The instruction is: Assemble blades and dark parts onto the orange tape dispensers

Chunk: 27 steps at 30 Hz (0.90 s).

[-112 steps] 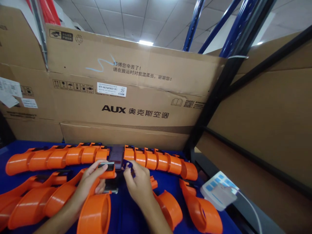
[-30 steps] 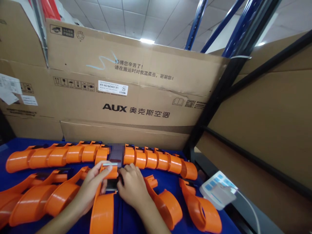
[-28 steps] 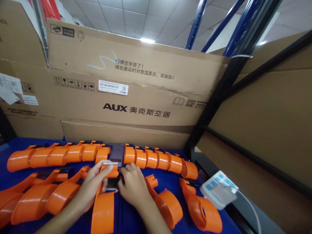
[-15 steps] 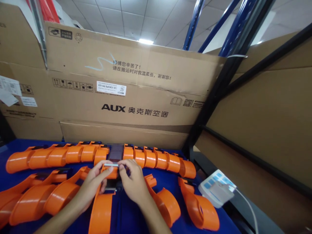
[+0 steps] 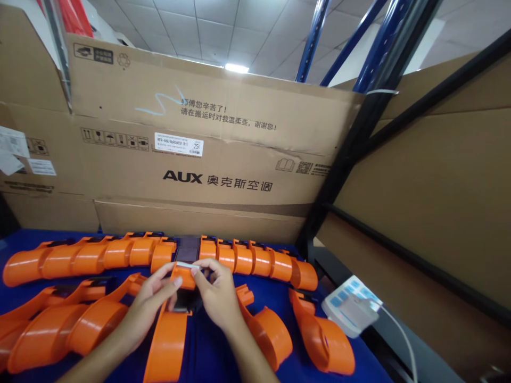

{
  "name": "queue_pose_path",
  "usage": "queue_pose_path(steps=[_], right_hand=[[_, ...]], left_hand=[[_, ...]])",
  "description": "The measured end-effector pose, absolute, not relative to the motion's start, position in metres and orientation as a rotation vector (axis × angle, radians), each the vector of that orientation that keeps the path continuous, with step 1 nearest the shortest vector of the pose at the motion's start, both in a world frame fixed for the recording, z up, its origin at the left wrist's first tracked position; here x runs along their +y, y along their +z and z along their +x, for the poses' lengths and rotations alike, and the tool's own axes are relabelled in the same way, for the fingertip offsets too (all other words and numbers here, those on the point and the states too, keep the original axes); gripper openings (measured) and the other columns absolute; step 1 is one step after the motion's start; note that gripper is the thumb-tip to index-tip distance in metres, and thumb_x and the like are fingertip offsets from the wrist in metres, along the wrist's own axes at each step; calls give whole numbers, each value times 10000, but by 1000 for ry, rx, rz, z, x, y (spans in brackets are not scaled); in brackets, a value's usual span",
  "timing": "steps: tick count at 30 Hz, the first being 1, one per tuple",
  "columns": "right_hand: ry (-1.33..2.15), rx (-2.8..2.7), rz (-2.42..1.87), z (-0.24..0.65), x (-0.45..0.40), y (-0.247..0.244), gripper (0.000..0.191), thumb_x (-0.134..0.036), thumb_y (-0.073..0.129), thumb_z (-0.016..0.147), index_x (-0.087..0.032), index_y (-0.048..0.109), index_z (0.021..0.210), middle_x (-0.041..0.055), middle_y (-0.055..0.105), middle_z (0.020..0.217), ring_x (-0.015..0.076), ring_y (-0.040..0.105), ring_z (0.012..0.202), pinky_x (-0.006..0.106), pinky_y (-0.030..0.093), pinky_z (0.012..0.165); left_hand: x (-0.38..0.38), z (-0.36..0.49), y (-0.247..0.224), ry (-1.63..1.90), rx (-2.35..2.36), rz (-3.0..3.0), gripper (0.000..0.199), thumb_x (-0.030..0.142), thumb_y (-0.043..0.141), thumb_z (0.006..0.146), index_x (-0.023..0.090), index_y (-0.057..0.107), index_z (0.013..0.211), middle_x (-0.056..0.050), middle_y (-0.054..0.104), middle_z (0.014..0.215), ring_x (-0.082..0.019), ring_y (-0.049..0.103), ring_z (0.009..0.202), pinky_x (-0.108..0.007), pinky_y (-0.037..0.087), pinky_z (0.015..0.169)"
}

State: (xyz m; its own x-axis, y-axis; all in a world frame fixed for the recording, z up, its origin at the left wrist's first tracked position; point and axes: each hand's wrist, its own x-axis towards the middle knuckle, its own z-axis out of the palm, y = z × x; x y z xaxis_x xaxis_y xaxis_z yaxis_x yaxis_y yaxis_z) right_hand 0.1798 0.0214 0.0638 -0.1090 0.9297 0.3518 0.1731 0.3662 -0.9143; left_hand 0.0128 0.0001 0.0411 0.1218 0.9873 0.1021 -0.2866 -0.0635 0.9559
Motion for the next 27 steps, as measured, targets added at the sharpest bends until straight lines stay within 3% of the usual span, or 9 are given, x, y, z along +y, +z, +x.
queue_pose_path(steps=[11, 15, 19, 22, 27], right_hand=[[790, -1482, -1029, 186, 21, 75, 242, -434, 693, 895, -194, 714, 880, 28, 684, 818, 205, 595, 761, 304, 462, 723], [547, -1432, -1090, 188, 23, 71, 199, -389, 603, 944, -204, 653, 890, 34, 663, 864, 219, 590, 819, 319, 459, 760], [331, -1677, -1118, 184, 18, 70, 95, -212, 575, 916, -211, 629, 838, 45, 630, 879, 231, 568, 890, 345, 441, 822], [312, -2070, -1070, 176, 11, 68, 110, -133, 602, 873, -215, 667, 841, 49, 627, 912, 236, 548, 951, 354, 425, 860], [322, -2431, -1011, 163, 5, 58, 110, -160, 618, 912, -219, 703, 874, 54, 638, 1009, 234, 531, 1043, 354, 412, 889]], left_hand=[[6, 2, 51, 1393, 956, 958, 750, 509, 821, 749, 114, 607, 1350, 75, 507, 530, -104, 421, 494, -214, 321, 482], [14, -8, 48, 1383, 906, 828, 680, 530, 816, 722, 125, 662, 1246, 88, 485, 456, -97, 413, 401, -216, 318, 436], [17, -14, 44, 1394, 740, 683, 508, 516, 786, 739, 175, 674, 1099, 92, 483, 465, -85, 404, 345, -210, 291, 400], [16, -15, 43, 1468, 680, 670, 445, 493, 754, 776, 189, 658, 1087, 94, 478, 474, -88, 416, 333, -208, 274, 386], [18, -16, 40, 1406, 731, 765, 504, 503, 758, 787, 164, 646, 1142, 87, 503, 476, -98, 444, 335, -214, 276, 390]])
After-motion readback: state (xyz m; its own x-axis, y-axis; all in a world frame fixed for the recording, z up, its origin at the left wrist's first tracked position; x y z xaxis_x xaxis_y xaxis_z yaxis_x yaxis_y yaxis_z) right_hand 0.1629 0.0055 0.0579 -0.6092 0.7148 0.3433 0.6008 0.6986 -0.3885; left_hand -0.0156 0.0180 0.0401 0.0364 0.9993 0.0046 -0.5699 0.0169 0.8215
